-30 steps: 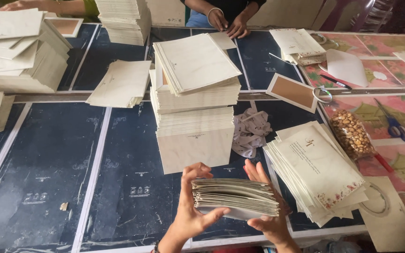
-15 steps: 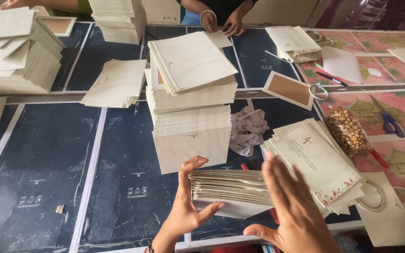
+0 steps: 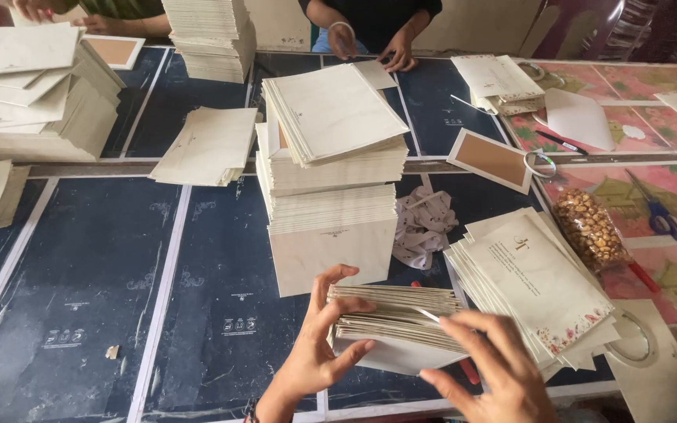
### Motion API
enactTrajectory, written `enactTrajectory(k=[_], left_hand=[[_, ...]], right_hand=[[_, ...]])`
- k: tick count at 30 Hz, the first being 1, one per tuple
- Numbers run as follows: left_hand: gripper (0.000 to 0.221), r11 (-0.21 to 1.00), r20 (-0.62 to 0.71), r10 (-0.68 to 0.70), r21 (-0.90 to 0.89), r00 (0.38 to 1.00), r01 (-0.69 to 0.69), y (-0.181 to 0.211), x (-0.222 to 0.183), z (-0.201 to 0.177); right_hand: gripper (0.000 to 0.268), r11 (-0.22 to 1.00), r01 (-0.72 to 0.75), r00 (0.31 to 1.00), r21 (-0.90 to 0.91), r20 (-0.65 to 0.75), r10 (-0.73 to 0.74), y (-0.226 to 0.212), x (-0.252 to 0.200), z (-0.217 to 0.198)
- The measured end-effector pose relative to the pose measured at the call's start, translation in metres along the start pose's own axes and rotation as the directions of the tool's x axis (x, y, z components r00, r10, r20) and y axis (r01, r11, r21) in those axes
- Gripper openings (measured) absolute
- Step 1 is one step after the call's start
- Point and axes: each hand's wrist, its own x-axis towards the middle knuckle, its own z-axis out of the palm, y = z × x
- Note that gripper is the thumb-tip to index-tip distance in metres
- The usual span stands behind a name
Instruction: Inspecting a large quantity of printed cards by flipping through stacks one by one on a production table to check for quality.
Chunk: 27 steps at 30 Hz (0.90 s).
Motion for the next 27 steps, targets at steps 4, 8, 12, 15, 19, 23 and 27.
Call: enactTrajectory(k=[4, 8, 12, 15, 19, 23, 27], left_hand=[[0.035, 1.0, 0.054, 0.024, -0.001, 0.998, -0.024, 0.001, 0.007, -0.005], [0.035, 0.999, 0.059, 0.051, 0.006, 0.997, -0.051, 0.001, 0.01, -0.004], [0.042, 0.995, 0.081, 0.097, -0.027, 0.992, -0.095, -0.005, 0.005, -0.006], [0.074, 0.978, 0.09, 0.209, -0.046, 0.974, -0.205, -0.012, 0.0, -0.007], [0.073, 0.978, 0.106, 0.203, -0.069, 0.973, -0.196, -0.006, 0.002, -0.007], [0.054, 0.995, 0.092, 0.094, -0.038, 0.991, -0.091, 0.003, 0.004, -0.007], [0.066, 0.996, 0.038, -0.01, -0.091, 0.999, 0.014, 0.003, 0.002, -0.004]], right_hand=[[0.059, 0.992, 0.098, 0.995, -0.073, -0.014, -0.1, 0.011, -0.011, 0.021], [0.064, 0.976, 0.153, 0.987, -0.154, 0.064, -0.145, 0.009, 0.005, 0.025], [0.07, 0.98, 0.115, 0.982, -0.163, 0.17, -0.087, 0.009, 0.024, 0.029], [0.072, 0.988, -0.048, 0.949, -0.15, 0.302, 0.092, 0.033, 0.022, 0.024], [0.069, 0.987, -0.138, 0.942, -0.078, 0.297, 0.155, 0.051, 0.015, 0.01], [0.041, 0.995, -0.088, 0.996, 0.055, 0.015, 0.087, 0.021, 0.025, -0.021], [0.091, 0.999, -0.045, 0.982, 0.015, -0.184, 0.047, -0.034, 0.032, -0.021]])
